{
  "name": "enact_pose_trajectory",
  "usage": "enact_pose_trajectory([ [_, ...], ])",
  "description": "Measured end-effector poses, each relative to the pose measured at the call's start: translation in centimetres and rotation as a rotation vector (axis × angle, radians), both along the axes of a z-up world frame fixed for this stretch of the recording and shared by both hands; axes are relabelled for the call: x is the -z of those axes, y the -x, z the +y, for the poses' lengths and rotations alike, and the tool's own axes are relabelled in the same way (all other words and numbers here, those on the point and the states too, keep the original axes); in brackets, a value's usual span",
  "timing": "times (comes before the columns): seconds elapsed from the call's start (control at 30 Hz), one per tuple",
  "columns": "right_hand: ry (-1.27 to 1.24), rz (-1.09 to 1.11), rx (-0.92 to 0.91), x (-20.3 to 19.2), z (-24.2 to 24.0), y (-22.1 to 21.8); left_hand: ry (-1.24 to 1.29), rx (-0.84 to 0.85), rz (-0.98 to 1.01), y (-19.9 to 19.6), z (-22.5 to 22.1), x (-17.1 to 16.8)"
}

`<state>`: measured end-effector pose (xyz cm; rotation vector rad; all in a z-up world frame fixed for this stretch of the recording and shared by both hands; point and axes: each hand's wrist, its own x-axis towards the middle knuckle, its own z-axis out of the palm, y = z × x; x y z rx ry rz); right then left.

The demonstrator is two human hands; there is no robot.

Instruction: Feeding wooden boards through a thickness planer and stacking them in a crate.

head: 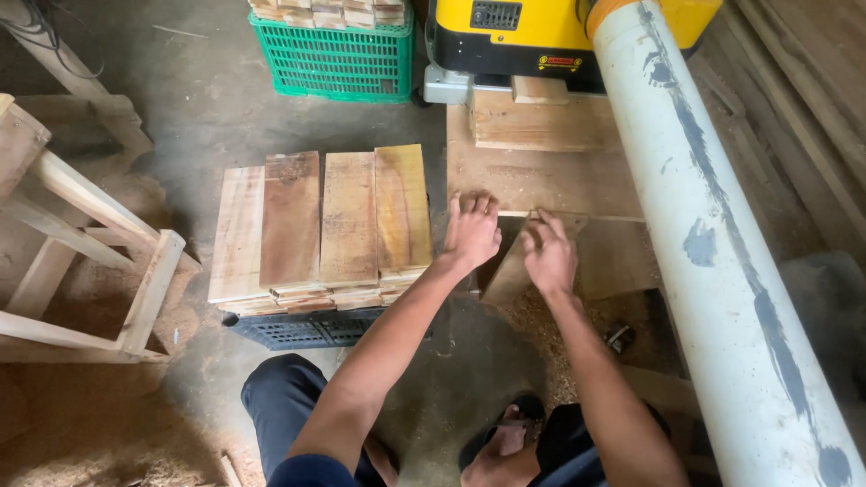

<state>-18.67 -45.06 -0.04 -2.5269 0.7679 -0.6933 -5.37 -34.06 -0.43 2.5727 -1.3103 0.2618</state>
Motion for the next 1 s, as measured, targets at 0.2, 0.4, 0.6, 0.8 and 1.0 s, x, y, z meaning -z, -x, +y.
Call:
enact_pose_trajectory([
  [0.2,0.198,-0.17,0.131,-0.1,-7.0,-6.2,0.318,-0.012,0.074,-4.8,-5.1,-0.6],
  [0.4,0.122,-0.083,0.214,-6.0,-8.3,-9.7,0.34,0.009,0.174,-4.0,-5.1,-11.1],
  [0.6,-0.162,-0.063,0.269,-9.6,-10.3,-12.9,0.111,-0.107,0.358,-9.7,-12.0,-8.5],
  [0.8,-0.087,0.002,0.129,-8.3,-12.9,-14.9,0.03,-0.1,0.325,-11.7,-13.2,-8.2],
  [1.0,-0.16,0.049,0.138,-7.7,-12.7,-14.3,-0.001,-0.068,0.355,-11.2,-12.4,-9.3],
])
